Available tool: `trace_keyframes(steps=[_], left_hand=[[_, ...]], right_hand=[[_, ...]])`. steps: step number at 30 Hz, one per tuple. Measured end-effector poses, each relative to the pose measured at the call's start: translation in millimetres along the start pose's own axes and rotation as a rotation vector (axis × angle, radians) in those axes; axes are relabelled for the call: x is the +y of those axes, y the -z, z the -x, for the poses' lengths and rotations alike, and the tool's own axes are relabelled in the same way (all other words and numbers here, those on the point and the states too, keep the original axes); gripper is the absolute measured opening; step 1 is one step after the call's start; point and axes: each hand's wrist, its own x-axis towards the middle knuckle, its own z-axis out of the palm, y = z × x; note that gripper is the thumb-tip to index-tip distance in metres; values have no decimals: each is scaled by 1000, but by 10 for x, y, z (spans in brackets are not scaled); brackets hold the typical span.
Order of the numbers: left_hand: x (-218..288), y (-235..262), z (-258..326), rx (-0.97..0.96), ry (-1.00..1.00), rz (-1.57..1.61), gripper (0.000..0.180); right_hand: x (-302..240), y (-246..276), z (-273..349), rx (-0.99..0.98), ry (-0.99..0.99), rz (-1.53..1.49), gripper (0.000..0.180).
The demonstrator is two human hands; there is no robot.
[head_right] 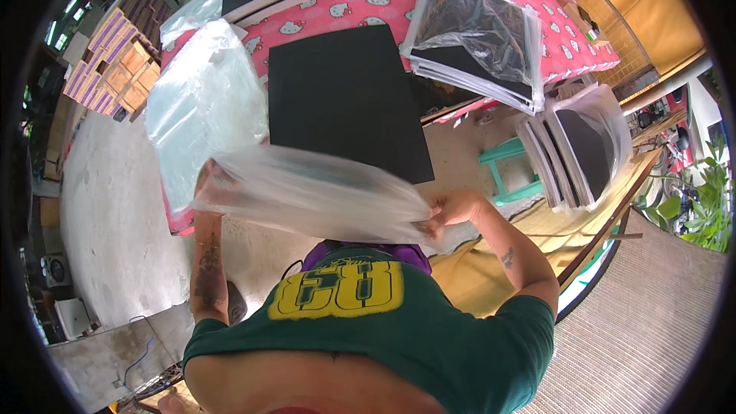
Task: The person places white paper items into plastic bags and stacks the packaged items on a table.
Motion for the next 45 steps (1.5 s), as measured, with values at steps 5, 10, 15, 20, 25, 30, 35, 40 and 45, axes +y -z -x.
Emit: trace_keyframes(steps=[5,10,15,20,25,30,35,40,45], left_hand=[[-633,679,454,104,-104,-449,27],[-1435,401,358,605,-311,-1245,47],[-1450,377,236,569,-322,-1616,61],[-1209,193,432,385,-551,-1603,67],[-191,-463,545,204,-491,-950,51],[714,-1488,161,-559,-481,-29,54],[1374,-1664,-1211,-488,-459,-33,34],[1065,-1104,-2121,37,-417,64,11],[446,192,-2778,159,-275,-171,8]], right_hand=[[309,-30,9,406,139,-334,38],[522,-72,-294,1186,48,330,54],[862,-29,-638,1493,325,954,60],[265,-396,-453,1354,297,317,52],[-802,-470,74,809,659,-84,67],[-2005,-369,83,428,1226,-457,49],[-2928,487,-650,327,1165,-572,18],[-2582,1370,-1334,489,1053,-725,18],[-1213,2329,-1860,598,857,-1019,16]])
